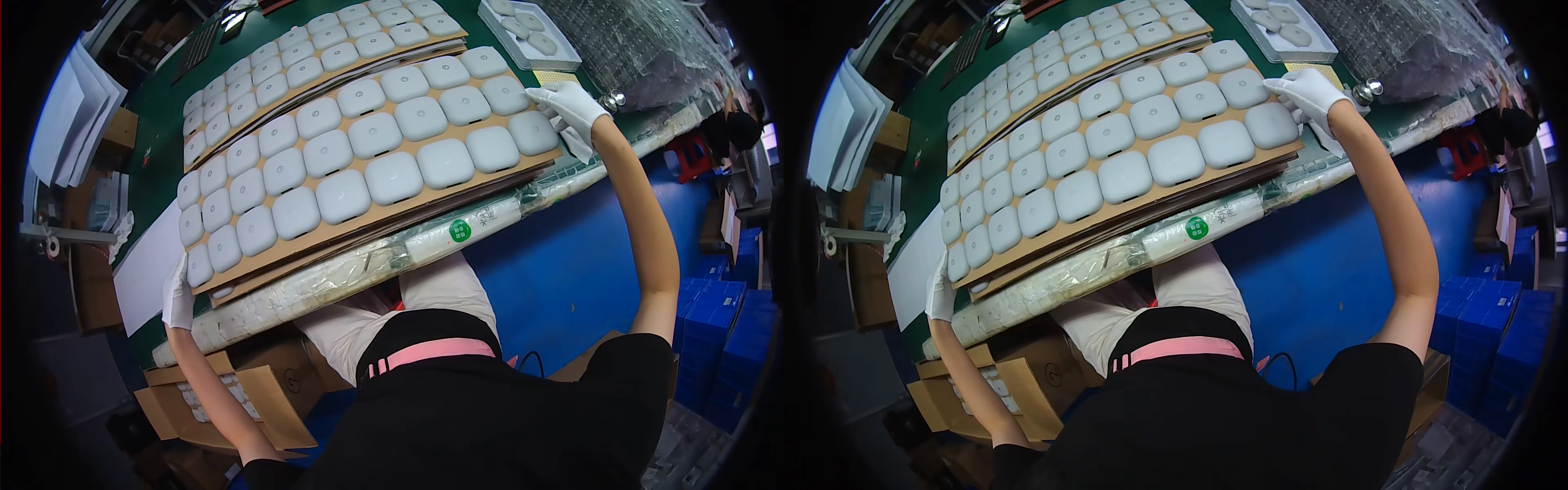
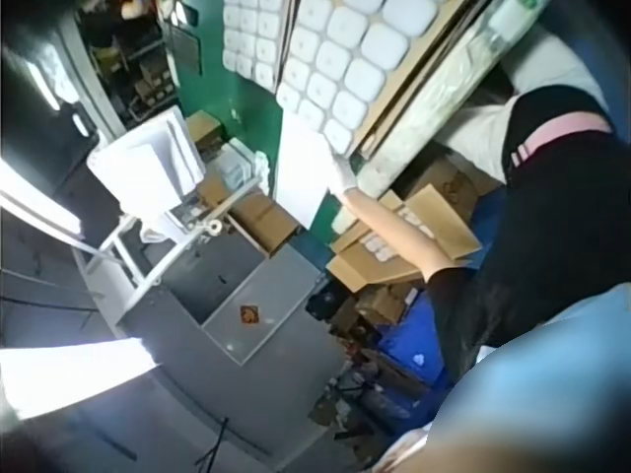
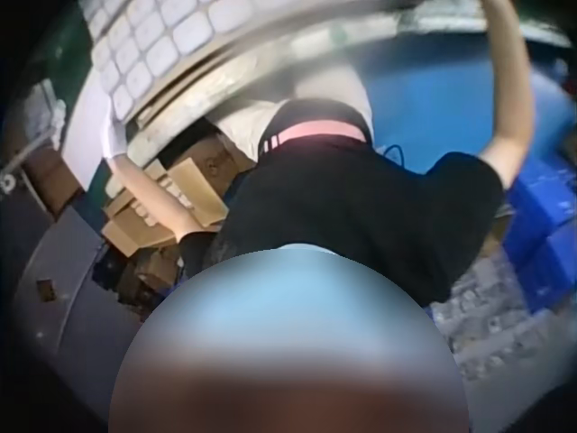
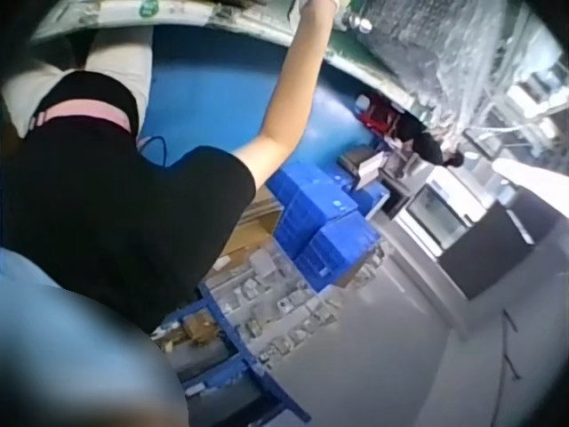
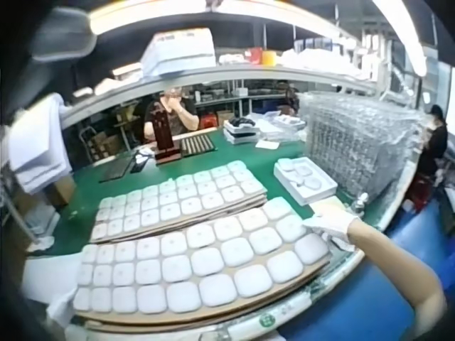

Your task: Inspecting small square white electronic devices at a quality control station by picking them up and rotating them.

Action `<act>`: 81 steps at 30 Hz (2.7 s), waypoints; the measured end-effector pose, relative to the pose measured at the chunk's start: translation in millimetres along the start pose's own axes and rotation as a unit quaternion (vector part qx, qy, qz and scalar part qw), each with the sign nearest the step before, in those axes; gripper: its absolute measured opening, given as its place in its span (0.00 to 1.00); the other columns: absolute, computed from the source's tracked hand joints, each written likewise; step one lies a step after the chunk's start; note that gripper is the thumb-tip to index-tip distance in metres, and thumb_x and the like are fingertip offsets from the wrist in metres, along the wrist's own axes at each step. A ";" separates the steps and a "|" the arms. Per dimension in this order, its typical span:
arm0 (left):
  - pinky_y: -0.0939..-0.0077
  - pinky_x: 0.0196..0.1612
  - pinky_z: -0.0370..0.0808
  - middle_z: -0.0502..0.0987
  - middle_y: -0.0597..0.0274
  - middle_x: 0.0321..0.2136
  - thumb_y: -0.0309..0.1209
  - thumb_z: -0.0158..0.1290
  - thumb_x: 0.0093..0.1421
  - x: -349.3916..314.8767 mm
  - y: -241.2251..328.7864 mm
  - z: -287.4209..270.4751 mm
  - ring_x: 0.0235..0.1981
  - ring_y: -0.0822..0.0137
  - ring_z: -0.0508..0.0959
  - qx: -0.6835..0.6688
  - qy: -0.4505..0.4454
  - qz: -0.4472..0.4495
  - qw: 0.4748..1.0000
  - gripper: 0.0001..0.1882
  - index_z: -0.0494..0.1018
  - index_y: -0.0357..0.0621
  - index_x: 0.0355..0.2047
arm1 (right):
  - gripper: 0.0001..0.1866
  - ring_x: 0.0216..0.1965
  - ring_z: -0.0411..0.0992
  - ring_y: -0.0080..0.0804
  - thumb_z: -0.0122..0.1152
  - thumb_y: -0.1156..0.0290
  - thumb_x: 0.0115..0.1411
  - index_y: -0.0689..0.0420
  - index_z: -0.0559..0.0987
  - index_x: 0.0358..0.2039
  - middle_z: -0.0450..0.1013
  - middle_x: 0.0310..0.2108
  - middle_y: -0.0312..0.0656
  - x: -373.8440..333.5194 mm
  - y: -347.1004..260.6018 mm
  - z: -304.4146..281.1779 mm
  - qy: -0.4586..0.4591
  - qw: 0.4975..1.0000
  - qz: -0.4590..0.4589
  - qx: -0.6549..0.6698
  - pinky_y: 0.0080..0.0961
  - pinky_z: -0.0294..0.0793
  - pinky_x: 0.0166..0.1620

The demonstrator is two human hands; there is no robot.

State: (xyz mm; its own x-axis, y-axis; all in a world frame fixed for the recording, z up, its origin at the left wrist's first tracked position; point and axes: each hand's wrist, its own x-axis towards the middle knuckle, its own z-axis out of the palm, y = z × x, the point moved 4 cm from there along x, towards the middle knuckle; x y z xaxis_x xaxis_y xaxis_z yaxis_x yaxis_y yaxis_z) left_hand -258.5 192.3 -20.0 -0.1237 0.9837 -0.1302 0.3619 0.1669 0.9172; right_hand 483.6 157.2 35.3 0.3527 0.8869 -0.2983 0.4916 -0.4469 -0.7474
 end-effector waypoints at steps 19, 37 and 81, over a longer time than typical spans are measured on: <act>0.69 0.64 0.63 0.63 0.46 0.65 0.51 0.38 0.71 -24.3 17.3 -6.3 0.62 0.59 0.67 -0.222 -0.076 -0.139 0.962 0.37 0.58 0.30 0.66 | 0.20 0.39 0.72 0.22 0.59 0.60 0.65 0.64 0.78 0.49 0.77 0.40 0.39 -99.7 -15.9 37.1 -0.037 0.987 0.022 0.154 0.17 0.72 0.44; 0.68 0.51 0.80 0.73 0.44 0.55 0.52 0.50 0.65 -63.2 23.9 -102.3 0.50 0.58 0.79 -0.042 -0.088 -0.046 0.994 0.38 0.65 0.28 0.60 | 0.24 0.45 0.72 0.24 0.59 0.60 0.65 0.66 0.76 0.54 0.76 0.48 0.41 -81.5 -29.2 87.9 -0.042 0.993 -0.046 0.103 0.18 0.69 0.51; 0.75 0.42 0.82 0.78 0.46 0.46 0.50 0.58 0.60 329.7 107.1 7.4 0.43 0.60 0.82 -0.033 0.018 -0.068 0.997 0.36 0.68 0.28 0.56 | 0.23 0.44 0.75 0.25 0.57 0.58 0.65 0.61 0.78 0.54 0.77 0.49 0.39 310.5 -192.2 100.5 -0.005 0.983 -0.114 0.144 0.17 0.76 0.48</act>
State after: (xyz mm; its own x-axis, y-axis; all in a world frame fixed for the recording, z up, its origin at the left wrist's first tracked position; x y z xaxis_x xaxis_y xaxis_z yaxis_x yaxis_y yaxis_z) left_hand -253.7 535.0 32.5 -0.2014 0.9490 -0.2424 0.2780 0.2927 0.9149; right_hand 418.6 530.2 26.6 0.2511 0.9619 -0.1082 0.3114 -0.1861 -0.9319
